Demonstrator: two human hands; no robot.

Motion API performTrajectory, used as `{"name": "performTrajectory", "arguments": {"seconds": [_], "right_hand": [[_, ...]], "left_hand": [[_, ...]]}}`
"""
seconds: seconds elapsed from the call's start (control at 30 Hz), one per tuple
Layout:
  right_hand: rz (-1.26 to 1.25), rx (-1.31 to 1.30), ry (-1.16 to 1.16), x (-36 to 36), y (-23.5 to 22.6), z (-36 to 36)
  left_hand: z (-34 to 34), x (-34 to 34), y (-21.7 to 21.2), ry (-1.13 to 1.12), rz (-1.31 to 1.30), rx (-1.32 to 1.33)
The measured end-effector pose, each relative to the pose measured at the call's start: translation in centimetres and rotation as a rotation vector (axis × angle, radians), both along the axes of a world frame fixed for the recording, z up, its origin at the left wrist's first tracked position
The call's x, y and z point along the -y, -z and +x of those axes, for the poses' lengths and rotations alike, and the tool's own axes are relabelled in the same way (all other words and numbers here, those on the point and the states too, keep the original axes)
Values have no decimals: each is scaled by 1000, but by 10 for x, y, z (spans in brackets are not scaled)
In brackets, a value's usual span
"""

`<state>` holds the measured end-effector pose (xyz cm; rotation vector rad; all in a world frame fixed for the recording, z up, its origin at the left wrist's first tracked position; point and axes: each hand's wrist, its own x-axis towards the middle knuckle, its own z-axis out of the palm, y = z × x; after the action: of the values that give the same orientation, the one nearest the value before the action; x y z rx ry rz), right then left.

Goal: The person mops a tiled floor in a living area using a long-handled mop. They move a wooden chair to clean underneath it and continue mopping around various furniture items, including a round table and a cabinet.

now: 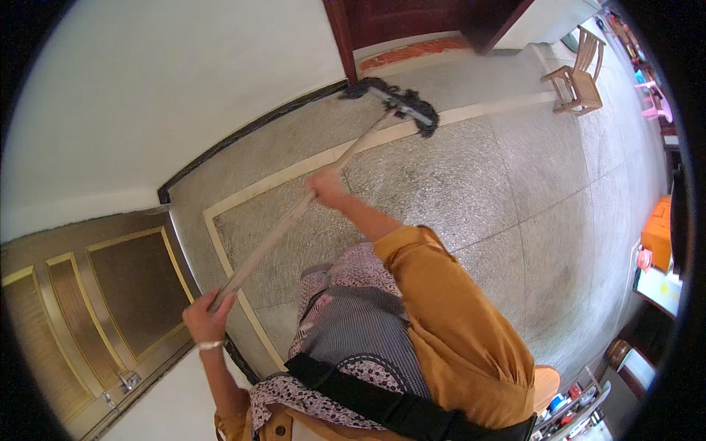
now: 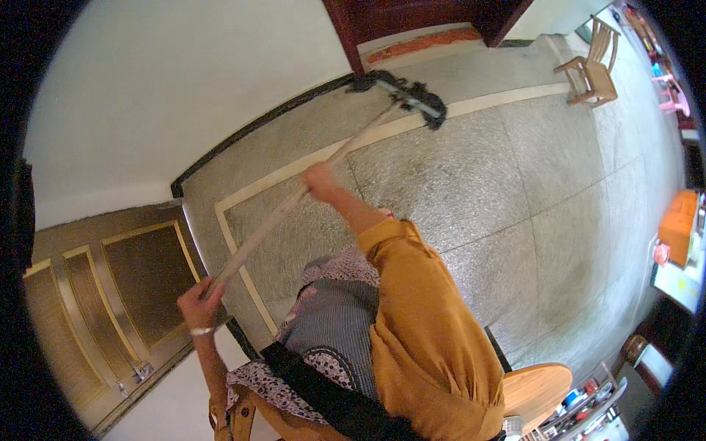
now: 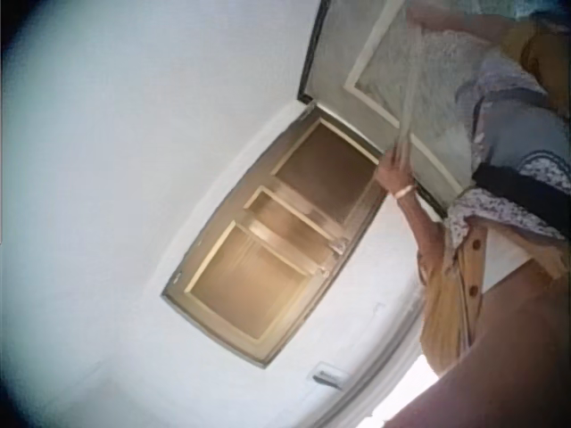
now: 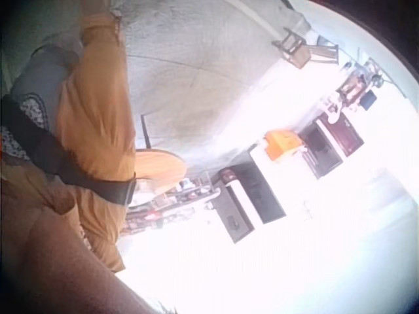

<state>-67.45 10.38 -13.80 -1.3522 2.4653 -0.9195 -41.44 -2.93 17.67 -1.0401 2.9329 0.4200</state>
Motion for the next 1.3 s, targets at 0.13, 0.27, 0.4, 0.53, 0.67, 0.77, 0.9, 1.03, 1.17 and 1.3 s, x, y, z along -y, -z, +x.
{"name": "performTrajectory", "arguments": {"seconds": [0.13,0.27,0.4,0.53,0.67,0.77,0.9,1.03,1.17,1.3], "right_hand": [[-19,-103,218,-95,59,-92],[282,-70,474,-165,70,-136],[628,-390,666,-196,111,-132],[1017,-264,501,-171,97,-104],[730,-151,614,-90,47,-61],[695,-170,270,-16,13,-27],[406,2,-165,96,-15,29],[127,92,-329,155,-100,67],[187,224,-350,177,-102,81],[222,273,-222,152,-33,58]], "left_hand": [[-105,-36,60,240,58,-32],[-174,-77,118,510,131,66],[-207,-102,144,634,191,397],[-181,-86,139,666,285,338],[-145,-11,104,654,256,274],[-104,68,76,652,151,291],[-35,169,29,435,245,176],[22,247,-23,398,141,172],[40,270,-29,385,115,252],[-2,229,18,544,131,127]]}}
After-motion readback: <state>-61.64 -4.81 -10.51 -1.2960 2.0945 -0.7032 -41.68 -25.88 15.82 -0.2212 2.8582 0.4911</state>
